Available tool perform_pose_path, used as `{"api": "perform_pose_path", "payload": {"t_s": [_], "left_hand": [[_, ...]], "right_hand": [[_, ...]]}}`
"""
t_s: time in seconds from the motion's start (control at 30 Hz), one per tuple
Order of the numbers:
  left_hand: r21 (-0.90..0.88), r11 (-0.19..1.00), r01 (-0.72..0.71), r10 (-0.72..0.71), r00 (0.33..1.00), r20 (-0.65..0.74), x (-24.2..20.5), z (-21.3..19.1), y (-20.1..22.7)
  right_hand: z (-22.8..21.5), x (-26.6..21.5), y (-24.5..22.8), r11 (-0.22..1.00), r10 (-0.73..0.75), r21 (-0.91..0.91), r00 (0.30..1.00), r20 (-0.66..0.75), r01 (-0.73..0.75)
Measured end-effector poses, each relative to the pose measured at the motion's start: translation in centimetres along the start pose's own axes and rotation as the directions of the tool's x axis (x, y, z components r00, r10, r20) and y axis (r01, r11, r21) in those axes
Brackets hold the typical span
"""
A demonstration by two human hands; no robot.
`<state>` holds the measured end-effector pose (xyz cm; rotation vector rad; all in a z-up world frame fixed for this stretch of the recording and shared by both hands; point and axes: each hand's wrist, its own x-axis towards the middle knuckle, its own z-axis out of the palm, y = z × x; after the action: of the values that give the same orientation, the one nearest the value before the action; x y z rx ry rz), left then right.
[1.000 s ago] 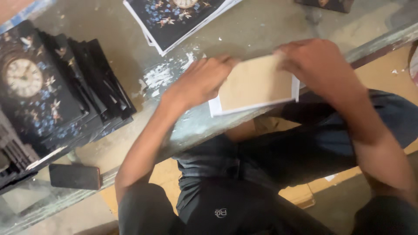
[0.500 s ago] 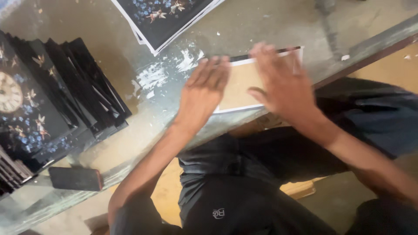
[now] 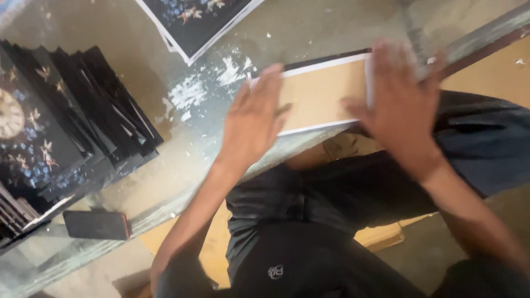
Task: The person assembles photo frames by placing a backing board into a black frame and pressing the edges to secure it. The person repeatedly picks up frames and backing boards, aligns them, and presses the sides to ensure a tight fit.
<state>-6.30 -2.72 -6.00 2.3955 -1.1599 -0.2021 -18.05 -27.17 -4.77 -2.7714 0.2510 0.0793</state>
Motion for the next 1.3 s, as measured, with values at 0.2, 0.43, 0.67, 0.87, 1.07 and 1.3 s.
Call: {"api": "perform_pose_path", "payload": {"t_s": [0.2,0.43,0.67,0.87,1.07,1.3], "left_hand": [[0.130,0.986,0.108,-0.096,0.991,-0.089,-0.7,-1.7,-0.4],[-0.015,0.988,0.152,-0.150,0.984,0.099,6.2,0.0,1.5],[-0.409,0.841,0.355,-0.240,0.921,0.306,5.8,-1.7,0.6],[-0.823,0.418,0.384,0.141,0.868,0.476,4.6,-0.5,-1.3],[-0.951,0.222,0.216,0.029,0.973,0.228,5.3,2.1,-2.2],[-0.948,0.075,0.311,-0.310,0.910,0.274,6.6,4.2,-2.8]], "right_hand": [[1.7,0.3,0.8,0.967,-0.070,-0.247,0.998,-0.008,0.066],[1.8,0.4,0.8,0.994,-0.045,-0.102,0.991,-0.130,0.032],[3.5,0.0,2.5,0.988,0.051,0.157,0.950,-0.309,-0.002],[3.8,0.7,2.6,0.614,0.233,0.775,0.903,-0.360,0.151],[2.9,2.6,2.5,0.040,0.212,0.995,0.974,0.083,-0.094],[4.1,3.7,3.0,-0.072,0.314,0.983,0.931,0.185,-0.171]]}}
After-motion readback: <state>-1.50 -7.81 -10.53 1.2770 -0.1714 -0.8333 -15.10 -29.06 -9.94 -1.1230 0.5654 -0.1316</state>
